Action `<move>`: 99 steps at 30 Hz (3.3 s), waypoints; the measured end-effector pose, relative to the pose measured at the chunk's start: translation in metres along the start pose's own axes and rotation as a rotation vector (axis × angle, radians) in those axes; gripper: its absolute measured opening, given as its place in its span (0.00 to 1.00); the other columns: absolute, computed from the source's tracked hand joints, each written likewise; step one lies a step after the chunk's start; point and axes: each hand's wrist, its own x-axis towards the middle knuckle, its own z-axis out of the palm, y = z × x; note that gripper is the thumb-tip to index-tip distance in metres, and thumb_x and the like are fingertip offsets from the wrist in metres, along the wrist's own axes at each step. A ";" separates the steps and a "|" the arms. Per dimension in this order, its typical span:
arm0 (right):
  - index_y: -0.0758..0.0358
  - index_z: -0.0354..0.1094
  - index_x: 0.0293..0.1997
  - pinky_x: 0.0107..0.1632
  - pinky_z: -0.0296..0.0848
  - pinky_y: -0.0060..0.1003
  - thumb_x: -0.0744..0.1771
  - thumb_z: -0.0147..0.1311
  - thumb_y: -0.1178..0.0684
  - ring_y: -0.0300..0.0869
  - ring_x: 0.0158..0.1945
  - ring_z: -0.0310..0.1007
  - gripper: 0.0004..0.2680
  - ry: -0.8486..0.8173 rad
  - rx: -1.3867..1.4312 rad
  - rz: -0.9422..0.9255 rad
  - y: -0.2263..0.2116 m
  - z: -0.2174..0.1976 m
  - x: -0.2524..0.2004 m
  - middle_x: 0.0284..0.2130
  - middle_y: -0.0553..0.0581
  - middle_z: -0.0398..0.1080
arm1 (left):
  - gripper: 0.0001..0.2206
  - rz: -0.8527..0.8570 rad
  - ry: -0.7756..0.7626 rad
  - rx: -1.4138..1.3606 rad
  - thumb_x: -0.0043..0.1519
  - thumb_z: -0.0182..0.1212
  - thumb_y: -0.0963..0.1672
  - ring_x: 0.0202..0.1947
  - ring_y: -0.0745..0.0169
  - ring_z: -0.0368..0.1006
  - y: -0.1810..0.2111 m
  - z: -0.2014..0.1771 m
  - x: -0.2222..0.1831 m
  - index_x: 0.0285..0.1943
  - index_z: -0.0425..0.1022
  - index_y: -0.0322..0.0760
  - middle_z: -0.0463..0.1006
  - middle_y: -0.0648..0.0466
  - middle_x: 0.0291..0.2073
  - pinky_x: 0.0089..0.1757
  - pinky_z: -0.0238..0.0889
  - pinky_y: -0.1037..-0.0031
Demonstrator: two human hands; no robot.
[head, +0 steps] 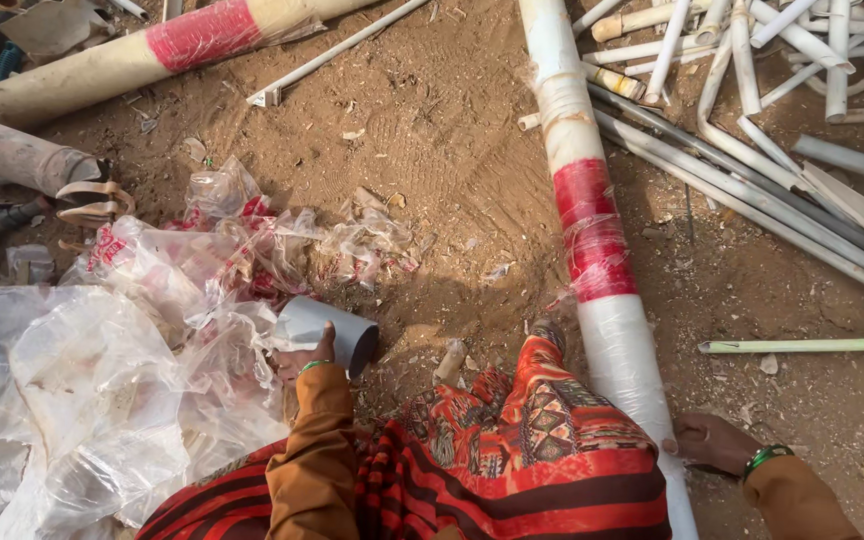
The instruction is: The person sits on the ground and uses a knife to cut plastic wrapping from a white pipe, then uses a small metal tool to scrape the surface of the pipe before fitting it into a grey coupling.
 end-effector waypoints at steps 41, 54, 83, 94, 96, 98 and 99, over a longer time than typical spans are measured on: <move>0.60 0.52 0.72 0.61 0.70 0.52 0.56 0.66 0.34 0.54 0.59 0.71 0.39 0.121 0.409 -0.329 -0.114 -0.102 0.147 0.58 0.65 0.70 | 0.35 0.106 -0.611 -0.348 0.49 0.77 0.49 0.51 0.43 0.74 0.079 0.145 -0.255 0.60 0.61 0.32 0.75 0.36 0.50 0.51 0.74 0.62; 0.58 0.51 0.74 0.64 0.64 0.48 0.58 0.59 0.28 0.49 0.65 0.65 0.39 0.034 0.240 -0.468 -0.080 -0.117 0.171 0.63 0.61 0.67 | 0.43 0.764 -0.441 0.096 0.43 0.81 0.45 0.65 0.31 0.60 0.171 0.175 -0.192 0.71 0.65 0.39 0.61 0.33 0.66 0.60 0.59 0.55; 0.67 0.72 0.54 0.49 0.73 0.44 0.59 0.69 0.42 0.45 0.44 0.74 0.24 0.232 0.218 -0.317 -0.043 -0.020 0.028 0.41 0.62 0.80 | 0.47 1.378 -0.892 -0.145 0.48 0.73 0.52 0.62 0.33 0.63 0.088 0.113 -0.412 0.78 0.57 0.33 0.68 0.31 0.66 0.60 0.58 0.48; 0.63 0.64 0.65 0.47 0.78 0.44 0.60 0.66 0.44 0.43 0.43 0.77 0.28 0.199 0.461 -0.245 -0.002 0.050 -0.014 0.43 0.60 0.79 | 0.41 0.227 -1.218 -0.411 0.48 0.84 0.51 0.53 0.53 0.73 0.003 0.201 -0.344 0.66 0.62 0.35 0.73 0.46 0.53 0.53 0.70 0.58; 0.61 0.65 0.68 0.42 0.77 0.46 0.61 0.67 0.45 0.44 0.38 0.72 0.28 0.248 0.368 -0.218 0.004 0.057 -0.014 0.40 0.63 0.76 | 0.37 0.207 -1.415 -0.459 0.47 0.82 0.53 0.52 0.52 0.77 0.003 0.211 -0.348 0.63 0.69 0.37 0.79 0.47 0.52 0.52 0.71 0.60; 0.60 0.66 0.66 0.45 0.78 0.45 0.59 0.67 0.42 0.43 0.41 0.76 0.29 0.257 0.327 -0.181 0.010 0.060 -0.011 0.42 0.59 0.79 | 0.37 0.157 -1.514 -0.417 0.43 0.81 0.53 0.50 0.48 0.78 0.016 0.212 -0.355 0.59 0.71 0.35 0.80 0.43 0.51 0.50 0.72 0.58; 0.60 0.66 0.65 0.47 0.79 0.44 0.58 0.68 0.41 0.43 0.42 0.78 0.29 0.267 0.309 -0.165 0.014 0.063 -0.012 0.43 0.58 0.80 | 0.37 0.138 -1.566 -0.394 0.41 0.81 0.53 0.49 0.45 0.79 0.023 0.207 -0.359 0.58 0.72 0.34 0.81 0.41 0.50 0.49 0.73 0.57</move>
